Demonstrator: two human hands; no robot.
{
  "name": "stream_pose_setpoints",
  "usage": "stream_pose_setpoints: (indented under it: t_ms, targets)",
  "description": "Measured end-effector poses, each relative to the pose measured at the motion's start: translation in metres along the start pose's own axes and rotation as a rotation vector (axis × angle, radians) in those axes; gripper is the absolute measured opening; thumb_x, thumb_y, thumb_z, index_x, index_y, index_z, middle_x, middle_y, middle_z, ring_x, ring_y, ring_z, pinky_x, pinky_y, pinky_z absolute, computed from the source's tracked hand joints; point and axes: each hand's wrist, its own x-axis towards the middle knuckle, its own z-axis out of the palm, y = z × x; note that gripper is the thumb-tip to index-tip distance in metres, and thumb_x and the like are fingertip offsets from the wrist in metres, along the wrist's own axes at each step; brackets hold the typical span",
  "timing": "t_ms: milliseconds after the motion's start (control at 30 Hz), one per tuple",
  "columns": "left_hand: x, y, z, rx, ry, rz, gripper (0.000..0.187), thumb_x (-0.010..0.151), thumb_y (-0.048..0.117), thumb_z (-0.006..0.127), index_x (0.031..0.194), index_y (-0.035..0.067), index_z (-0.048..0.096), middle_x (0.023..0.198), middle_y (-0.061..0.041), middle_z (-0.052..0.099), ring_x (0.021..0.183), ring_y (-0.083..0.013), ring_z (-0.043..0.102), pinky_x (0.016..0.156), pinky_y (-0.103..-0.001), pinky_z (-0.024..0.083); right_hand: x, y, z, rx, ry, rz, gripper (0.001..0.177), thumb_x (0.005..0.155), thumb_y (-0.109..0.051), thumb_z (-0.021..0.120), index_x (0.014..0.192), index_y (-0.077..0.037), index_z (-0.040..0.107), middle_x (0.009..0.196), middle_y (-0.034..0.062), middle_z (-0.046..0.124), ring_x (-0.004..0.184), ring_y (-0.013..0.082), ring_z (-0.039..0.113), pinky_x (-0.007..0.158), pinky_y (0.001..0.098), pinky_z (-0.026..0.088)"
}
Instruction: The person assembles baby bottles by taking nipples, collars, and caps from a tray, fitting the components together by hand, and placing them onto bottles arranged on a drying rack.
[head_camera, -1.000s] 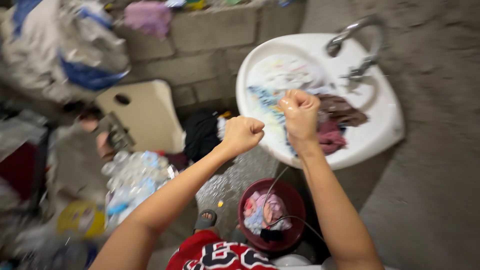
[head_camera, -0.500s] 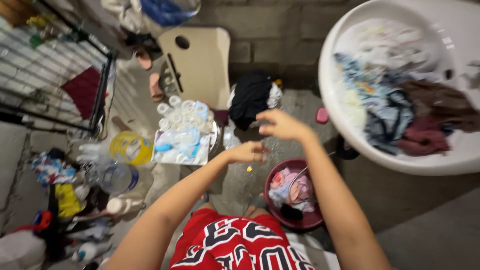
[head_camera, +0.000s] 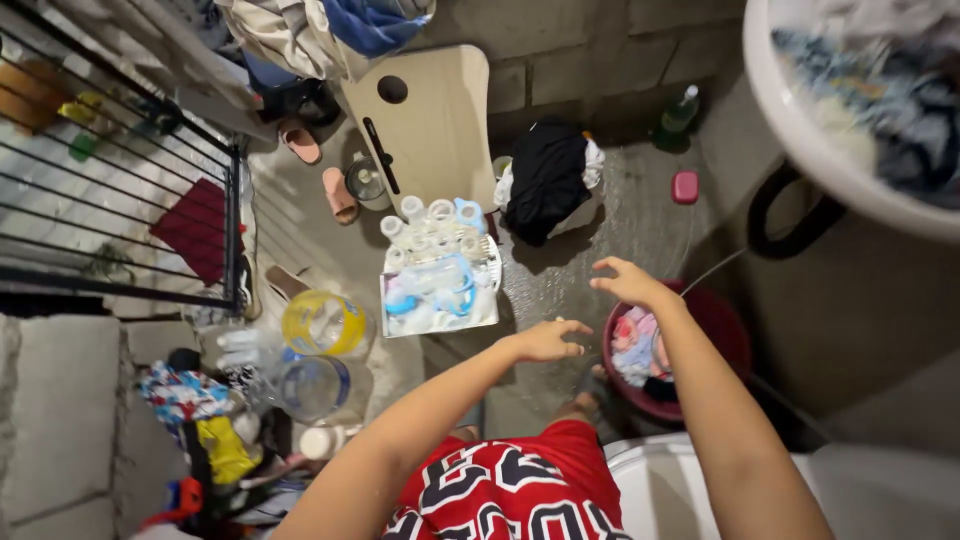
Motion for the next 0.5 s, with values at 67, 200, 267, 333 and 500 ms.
stream_pose_setpoints:
  t_ms: [67, 200, 267, 333, 500]
  targets:
    - [-0.028, -0.041, 0.011, 0.084, 0.106, 0.268, 0.057, 0.089, 0.036, 0.066, 0.142, 0.015, 0.06, 0.137, -0.019, 0.067, 0.125, -0.0397, 0.063, 0.107, -0.045, 0.049, -0.004, -0.02, 0.023, 0.052, 0.088, 0.072, 0.046, 0.089, -0.045, 0.073, 0.13, -0.023, 0.071, 0.142, 0.0103, 0.059, 0.135, 0.0329, 0.054, 0.115, 0.0575, 0.036]
    - [-0.104, -0.131, 0.014, 0.308, -0.128, -0.028, 0.05, 0.088, 0.03, 0.067, 0.131, 0.006, 0.06, 0.123, -0.023, 0.071, 0.114, -0.042, 0.067, 0.094, -0.047, 0.054, -0.014, -0.077, 0.06, 0.384, 0.139, 0.03, 0.046, 0.084, -0.038, 0.077, 0.128, -0.027, 0.069, 0.14, 0.0129, 0.057, 0.133, 0.0358, 0.053, 0.109, 0.0543, 0.041]
    - [-0.152, -0.171, 0.016, 0.531, -0.249, -0.484, 0.053, 0.094, 0.035, 0.059, 0.146, 0.024, 0.054, 0.145, -0.015, 0.055, 0.139, -0.0433, 0.045, 0.106, -0.066, 0.039, -0.01, -0.104, 0.073, 0.204, 0.149, 0.052, 0.048, 0.082, -0.035, 0.079, 0.128, -0.029, 0.068, 0.139, 0.0142, 0.055, 0.131, 0.0372, 0.052, 0.106, 0.0527, 0.044]
    - [-0.18, -0.199, 0.0, 0.845, -0.506, -0.581, 0.052, 0.086, 0.025, 0.07, 0.137, 0.019, 0.065, 0.15, -0.01, 0.052, 0.145, -0.0367, 0.039, 0.11, -0.062, 0.036, 0.004, -0.126, 0.087, 0.193, 0.16, 0.041, 0.04, 0.081, -0.031, 0.076, 0.121, -0.027, 0.071, 0.132, 0.0096, 0.063, 0.128, 0.0331, 0.056, 0.104, 0.0516, 0.047]
    - [-0.204, -0.237, -0.039, 0.48, -0.201, -0.58, 0.034, 0.095, 0.028, 0.058, 0.123, 0.015, 0.073, 0.125, -0.017, 0.069, 0.117, -0.0379, 0.064, 0.097, -0.049, 0.052, 0.039, -0.172, 0.115, 0.354, 0.079, 0.056, 0.027, 0.082, -0.021, 0.067, 0.109, -0.022, 0.074, 0.12, 0.005, 0.072, 0.117, 0.0277, 0.066, 0.099, 0.0485, 0.051]
